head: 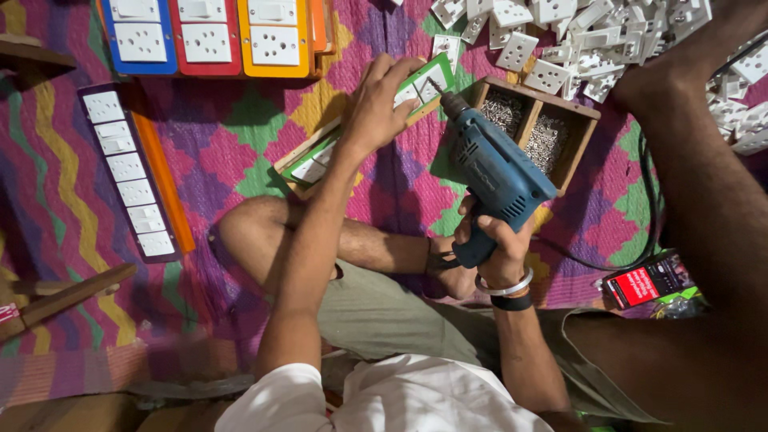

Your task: The person uses a power drill to fasten screws into multiple colorful power strip housings. They work on several units sequentially, securing the internal components within the plastic frames.

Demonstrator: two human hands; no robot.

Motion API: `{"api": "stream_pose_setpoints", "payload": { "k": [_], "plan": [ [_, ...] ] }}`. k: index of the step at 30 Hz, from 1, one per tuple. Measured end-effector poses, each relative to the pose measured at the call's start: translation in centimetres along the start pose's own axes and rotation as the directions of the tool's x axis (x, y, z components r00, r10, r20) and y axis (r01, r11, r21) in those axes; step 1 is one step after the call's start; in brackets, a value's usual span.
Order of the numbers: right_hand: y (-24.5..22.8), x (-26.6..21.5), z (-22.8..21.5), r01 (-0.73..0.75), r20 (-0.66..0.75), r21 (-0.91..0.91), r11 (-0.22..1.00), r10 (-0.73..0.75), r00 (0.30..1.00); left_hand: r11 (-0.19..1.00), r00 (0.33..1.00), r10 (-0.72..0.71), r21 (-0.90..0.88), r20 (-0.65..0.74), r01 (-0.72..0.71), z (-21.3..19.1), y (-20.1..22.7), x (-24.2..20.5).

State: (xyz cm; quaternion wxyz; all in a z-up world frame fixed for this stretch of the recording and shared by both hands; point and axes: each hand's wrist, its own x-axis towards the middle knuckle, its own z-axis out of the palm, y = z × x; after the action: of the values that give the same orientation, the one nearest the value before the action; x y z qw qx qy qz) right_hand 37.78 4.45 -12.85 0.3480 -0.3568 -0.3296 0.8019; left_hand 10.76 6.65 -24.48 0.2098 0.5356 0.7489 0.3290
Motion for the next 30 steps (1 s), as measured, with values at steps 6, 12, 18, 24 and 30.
{"api": "stream_pose_setpoints", "payload": {
  "k": [6,12,18,24,30],
  "plan": [
    [0.3,-0.2,-0.2,0.007,-0.029,-0.118,0.993,-0.011,1.000,0.997,0.997,0.069,-0.035,-0.027,-0.070,-0.7,0.8,-0.4],
    [0.2,-0.3,0.2,0.008,-0.037,-0.128,0.992,-0.012,0.999,0.993,0.994,0.104,-0.046,-0.040,-0.106,-1.7,1.8,-0.5],
    [-0.3,-1.3,0.6,0.004,0.003,-0.099,0.995,-0.004,1.000,0.999,0.996,0.040,-0.032,-0.085,-0.043,-2.3,2.5,-1.9],
    [0.6,-1.8,0.8,-0.039,0.029,-0.071,0.997,0.041,0.999,0.998,0.995,-0.007,-0.068,-0.103,0.000,-1.9,1.7,-2.0],
    [0.8,-1.5,0.8,-0.035,0.038,-0.047,0.998,0.037,0.999,0.997,0.989,0.047,-0.060,-0.143,-0.056,-1.9,1.5,-1.9]
  ]
}}
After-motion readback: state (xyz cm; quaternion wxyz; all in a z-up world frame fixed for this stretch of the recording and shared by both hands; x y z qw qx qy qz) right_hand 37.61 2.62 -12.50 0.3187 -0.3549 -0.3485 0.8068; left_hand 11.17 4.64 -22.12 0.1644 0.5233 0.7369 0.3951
